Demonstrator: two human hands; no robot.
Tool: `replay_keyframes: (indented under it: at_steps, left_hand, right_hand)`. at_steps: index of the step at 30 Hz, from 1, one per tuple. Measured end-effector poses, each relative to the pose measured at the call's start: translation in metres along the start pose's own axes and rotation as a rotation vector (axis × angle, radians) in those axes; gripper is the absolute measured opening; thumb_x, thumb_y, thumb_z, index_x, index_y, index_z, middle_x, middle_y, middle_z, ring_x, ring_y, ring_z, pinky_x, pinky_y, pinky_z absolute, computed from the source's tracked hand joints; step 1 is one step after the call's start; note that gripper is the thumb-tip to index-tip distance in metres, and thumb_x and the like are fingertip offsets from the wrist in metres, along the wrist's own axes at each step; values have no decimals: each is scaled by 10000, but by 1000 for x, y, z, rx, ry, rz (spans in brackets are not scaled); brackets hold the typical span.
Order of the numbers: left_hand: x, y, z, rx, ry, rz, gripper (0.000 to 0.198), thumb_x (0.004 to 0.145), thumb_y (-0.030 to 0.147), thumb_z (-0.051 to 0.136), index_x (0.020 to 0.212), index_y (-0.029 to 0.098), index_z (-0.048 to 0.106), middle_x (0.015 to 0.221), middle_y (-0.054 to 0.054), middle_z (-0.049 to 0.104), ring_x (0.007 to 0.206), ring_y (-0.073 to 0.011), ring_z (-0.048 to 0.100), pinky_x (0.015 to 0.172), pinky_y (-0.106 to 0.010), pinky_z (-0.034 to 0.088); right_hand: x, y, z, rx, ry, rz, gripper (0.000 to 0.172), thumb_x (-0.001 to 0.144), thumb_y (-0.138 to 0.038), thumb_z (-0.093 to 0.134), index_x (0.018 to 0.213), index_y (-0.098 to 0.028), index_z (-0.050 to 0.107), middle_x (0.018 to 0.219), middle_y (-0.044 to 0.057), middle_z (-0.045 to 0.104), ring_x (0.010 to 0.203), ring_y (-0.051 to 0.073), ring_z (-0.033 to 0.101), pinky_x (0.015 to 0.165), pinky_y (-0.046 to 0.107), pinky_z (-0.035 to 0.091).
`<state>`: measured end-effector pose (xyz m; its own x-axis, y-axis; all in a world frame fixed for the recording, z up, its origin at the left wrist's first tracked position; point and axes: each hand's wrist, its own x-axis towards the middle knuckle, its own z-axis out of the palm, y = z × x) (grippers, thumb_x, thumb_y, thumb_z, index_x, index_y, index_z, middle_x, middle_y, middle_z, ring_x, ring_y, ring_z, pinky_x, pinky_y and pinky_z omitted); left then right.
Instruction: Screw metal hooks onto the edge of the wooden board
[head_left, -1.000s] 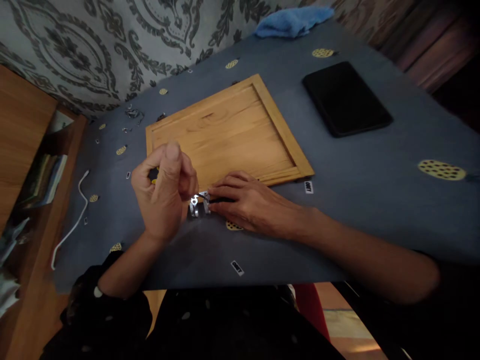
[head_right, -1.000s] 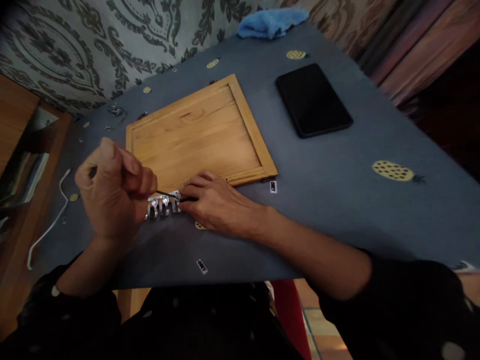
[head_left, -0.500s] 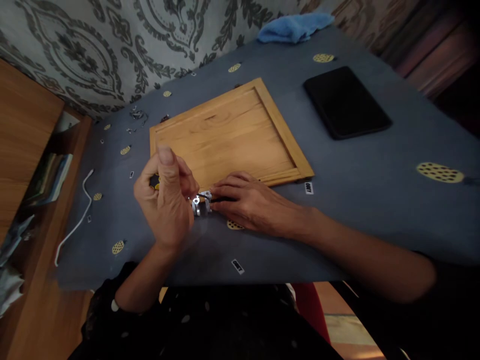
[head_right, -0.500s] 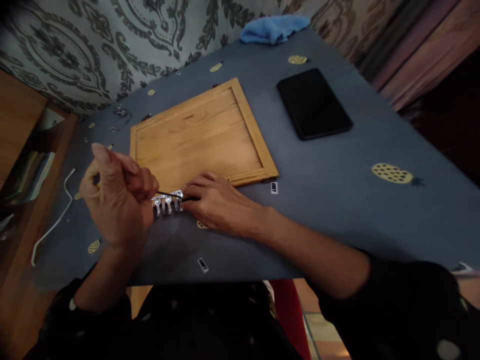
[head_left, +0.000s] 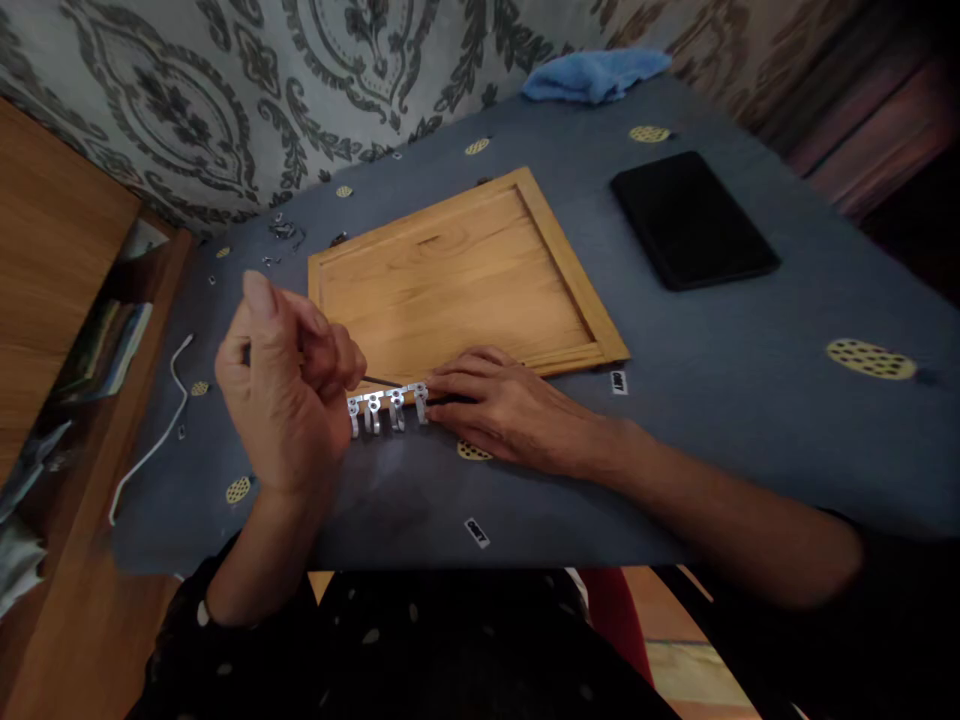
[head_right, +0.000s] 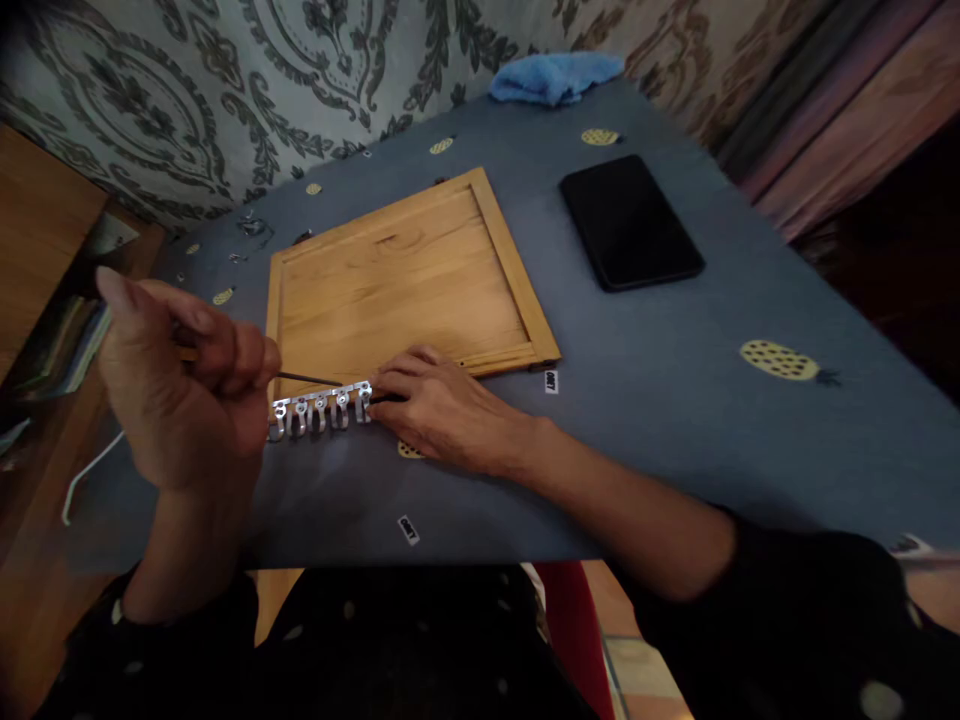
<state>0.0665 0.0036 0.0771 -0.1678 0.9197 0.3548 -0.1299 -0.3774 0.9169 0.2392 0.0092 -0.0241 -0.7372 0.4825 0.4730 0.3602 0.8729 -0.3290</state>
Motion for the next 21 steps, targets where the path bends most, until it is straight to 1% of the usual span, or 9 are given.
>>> replay_keyframes:
  at_steps: [3, 6, 12, 15, 17, 19, 21]
  left_hand:
    - [-2, -6, 0, -36, -14, -46, 431, 937, 439, 697, 607, 199, 555, 451, 87, 213, 367, -55, 209, 379, -220, 225]
    - [-4, -11, -1, -60, -20, -61, 433, 884, 457, 754, 605, 191, 557, 438, 97, 223, 358, -52, 219, 378, -215, 243]
    - [-4, -11, -7, -51, -21, -35, 426, 911, 478, 720, 633, 195, 564, 439, 102, 238, 364, -57, 236, 391, -204, 272]
    - [2, -10, -17, -48, -7, 22, 415, 889, 484, 742, 640, 190, 587, 444, 99, 272, 370, -59, 251, 399, -211, 287]
    - [10, -11, -26, -58, 15, 51, 414, 857, 490, 774, 641, 185, 598, 447, 93, 306, 390, -65, 284, 424, -218, 321]
    - [21, -14, -38, -89, 49, 53, 433, 830, 502, 795, 628, 178, 592, 462, 81, 344, 426, -71, 338, 470, -221, 376]
    - [34, -19, -51, -124, 103, -12, 449, 865, 510, 756, 622, 176, 579, 510, 63, 389, 481, -78, 413, 536, -221, 437]
  right_hand:
    - [-1, 1, 1, -1, 14, -14, 266, 1025, -227, 493, 1091, -181, 747, 1203, 95, 751, 1110, 246, 628, 976, 439, 463]
    - [-1, 1, 1, 4, 25, -25, 267, 1024, -226, 499, 1103, -175, 749, 1204, 91, 752, 1111, 248, 632, 974, 438, 474]
    - [-1, 1, 2, 13, 29, -21, 277, 1023, -224, 493, 1105, -167, 752, 1220, 97, 749, 1120, 259, 640, 972, 465, 502]
    - [-2, 2, 4, 31, 49, -7, 251, 1013, -225, 520, 1087, -175, 755, 1237, 96, 745, 1114, 250, 655, 961, 460, 523]
    - [-2, 3, 5, 53, 77, 8, 236, 1006, -229, 538, 1070, -180, 760, 1247, 101, 742, 1106, 236, 672, 959, 448, 537]
    - [-4, 6, 6, 68, 127, 34, 228, 999, -230, 548, 1041, -183, 767, 1239, 110, 746, 1101, 230, 689, 955, 441, 551]
    - [-5, 8, 6, 74, 168, 76, 227, 992, -225, 551, 1024, -182, 772, 1209, 116, 760, 1097, 227, 706, 952, 441, 563]
